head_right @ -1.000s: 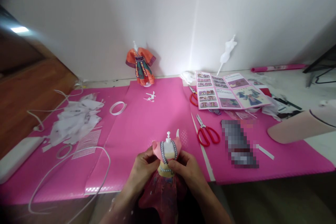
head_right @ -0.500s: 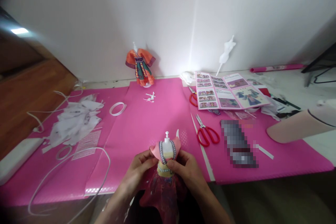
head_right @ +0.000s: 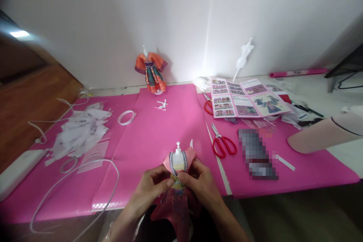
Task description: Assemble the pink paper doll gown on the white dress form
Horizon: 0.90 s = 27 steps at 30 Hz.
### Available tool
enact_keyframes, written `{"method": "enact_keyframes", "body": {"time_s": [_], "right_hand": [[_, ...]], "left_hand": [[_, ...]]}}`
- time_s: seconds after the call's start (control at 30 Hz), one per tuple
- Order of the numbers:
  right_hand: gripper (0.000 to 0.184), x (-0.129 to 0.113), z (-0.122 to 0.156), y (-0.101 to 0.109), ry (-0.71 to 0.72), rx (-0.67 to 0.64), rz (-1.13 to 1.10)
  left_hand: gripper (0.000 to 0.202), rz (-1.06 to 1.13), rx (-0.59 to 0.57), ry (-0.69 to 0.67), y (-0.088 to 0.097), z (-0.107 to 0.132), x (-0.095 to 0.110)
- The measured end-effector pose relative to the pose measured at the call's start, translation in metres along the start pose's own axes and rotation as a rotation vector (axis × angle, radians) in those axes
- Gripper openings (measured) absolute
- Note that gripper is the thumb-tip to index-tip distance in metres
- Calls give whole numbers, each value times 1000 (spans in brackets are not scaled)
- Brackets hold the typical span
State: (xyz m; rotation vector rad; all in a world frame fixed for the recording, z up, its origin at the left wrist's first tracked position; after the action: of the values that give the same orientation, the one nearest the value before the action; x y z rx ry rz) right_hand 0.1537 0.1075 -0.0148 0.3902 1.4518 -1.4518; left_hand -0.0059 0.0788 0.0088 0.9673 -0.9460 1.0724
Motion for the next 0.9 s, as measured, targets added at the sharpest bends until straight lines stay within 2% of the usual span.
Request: {"method": "enact_keyframes", "body": {"time_s": [0.17, 0.4, 0.6, 0.77, 0.9], "right_hand": [[34, 0, -2, -3, 14, -25, 2], [34, -2, -3, -7, 19, 22, 89], [34, -1, -7, -11, 35, -24, 111], [24, -9, -7, -18, 40, -74, 173], [22, -12, -8, -18, 18, -155, 143]], "left_hand": [[30, 22, 14, 43, -1, -1, -2], [28, 31, 30, 33, -1, -1, -6], [35, 60, 53, 27, 0, -4, -10], [28, 47, 103, 74, 3, -3, -8], [30, 239, 63, 77, 5, -3, -8]]}}
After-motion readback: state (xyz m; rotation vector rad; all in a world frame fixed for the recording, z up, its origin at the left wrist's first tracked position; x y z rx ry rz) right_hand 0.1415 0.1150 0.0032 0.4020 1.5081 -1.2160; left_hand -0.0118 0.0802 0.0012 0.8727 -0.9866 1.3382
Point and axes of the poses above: each hand's wrist, its own z-axis away from the middle knuckle, its own y-axis out of the back of the hand, x = y × z, the point moved 3 cm from there along -z, towards the middle knuckle, and after that the axes turned 15 degrees about -z, right-handed, at the moved point
